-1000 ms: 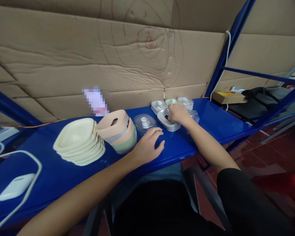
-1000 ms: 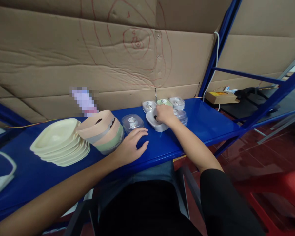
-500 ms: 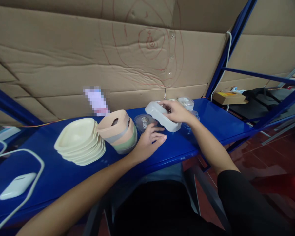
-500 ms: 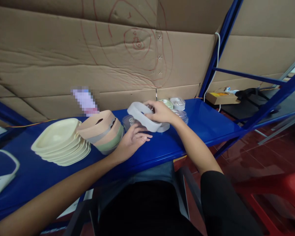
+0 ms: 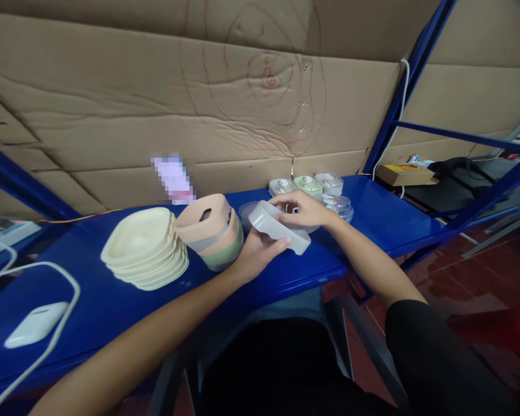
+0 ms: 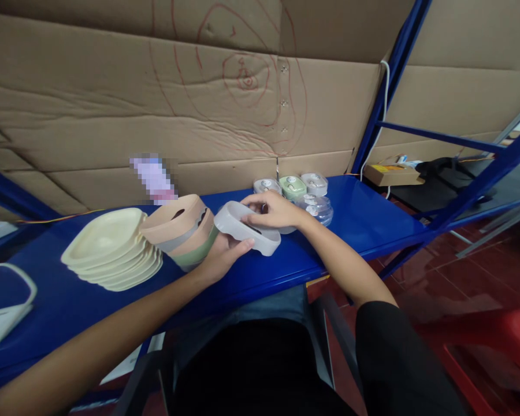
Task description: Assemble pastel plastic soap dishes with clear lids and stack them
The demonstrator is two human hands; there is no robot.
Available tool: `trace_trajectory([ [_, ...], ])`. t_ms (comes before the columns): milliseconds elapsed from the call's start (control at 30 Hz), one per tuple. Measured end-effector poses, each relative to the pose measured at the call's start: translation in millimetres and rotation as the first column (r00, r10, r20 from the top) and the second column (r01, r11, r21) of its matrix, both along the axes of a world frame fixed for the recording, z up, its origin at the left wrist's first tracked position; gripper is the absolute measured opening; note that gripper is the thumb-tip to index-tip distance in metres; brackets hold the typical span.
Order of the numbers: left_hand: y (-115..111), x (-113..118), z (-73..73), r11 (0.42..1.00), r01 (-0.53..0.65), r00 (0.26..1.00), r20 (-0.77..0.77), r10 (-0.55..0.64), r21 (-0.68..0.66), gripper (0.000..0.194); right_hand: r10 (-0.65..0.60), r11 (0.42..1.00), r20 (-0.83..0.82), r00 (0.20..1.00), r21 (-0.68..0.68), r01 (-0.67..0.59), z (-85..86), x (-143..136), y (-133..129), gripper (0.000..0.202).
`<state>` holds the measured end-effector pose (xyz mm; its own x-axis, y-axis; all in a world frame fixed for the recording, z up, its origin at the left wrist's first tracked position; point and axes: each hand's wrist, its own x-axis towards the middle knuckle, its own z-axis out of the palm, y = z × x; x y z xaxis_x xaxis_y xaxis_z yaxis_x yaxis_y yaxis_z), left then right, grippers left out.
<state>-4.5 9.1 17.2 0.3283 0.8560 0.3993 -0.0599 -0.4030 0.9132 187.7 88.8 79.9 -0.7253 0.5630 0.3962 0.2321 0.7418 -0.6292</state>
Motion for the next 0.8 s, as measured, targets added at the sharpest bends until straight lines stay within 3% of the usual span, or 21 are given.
trace_trajectory([
  [100,-0.9,-1.6,-0.3,0.999,-0.032,0.999,-0.039,0.032,0.023,0.070,-0.038,0.998,-0.017,0.999,-0.043,0.038,-0.2,2.6,5.7,0.030],
  [233,-1.0,-1.0,-2.1,1.000,-0.029,0.999,-0.046,0.029,-0.010,0.067,-0.275,0.961,-0.132,0.952,-0.035,0.273,-3.9,8.4,20.8,0.039],
  [300,-0.8,0.5,-2.9,0.999,0.006,1.000,-0.021,-0.007,-0.054,0.067,-0.309,0.951,-0.156,0.938,-0.054,0.305,-3.8,12.6,25.5,0.045],
  [367,-0.6,1.8,-2.5,0.997,0.018,1.000,-0.003,-0.018,-0.074,0.066,-0.225,0.969,-0.123,0.966,-0.129,0.210,-1.9,15.8,24.7,0.048],
  [433,-0.3,2.6,-0.4,0.998,0.001,1.000,0.001,-0.001,-0.058,0.065,-0.056,0.976,-0.044,0.997,-0.211,0.046,1.2,16.5,18.3,0.050],
  [533,-1.0,3.3,5.1,1.000,-0.019,1.000,-0.011,0.020,0.005,0.070,0.140,0.964,0.044,0.989,-0.233,-0.126,6.6,14.6,3.8,0.059],
  [700,-4.6,7.0,10.4,0.997,0.030,0.999,-0.045,-0.027,0.073,0.078,0.214,0.957,0.082,0.973,-0.216,-0.192,15.4,20.0,-9.8,0.087],
  [800,-7.4,8.1,12.4,0.998,0.016,0.997,-0.075,-0.012,0.064,0.077,0.204,0.958,0.123,0.971,-0.230,-0.172,17.4,27.9,-8.0,0.100],
])
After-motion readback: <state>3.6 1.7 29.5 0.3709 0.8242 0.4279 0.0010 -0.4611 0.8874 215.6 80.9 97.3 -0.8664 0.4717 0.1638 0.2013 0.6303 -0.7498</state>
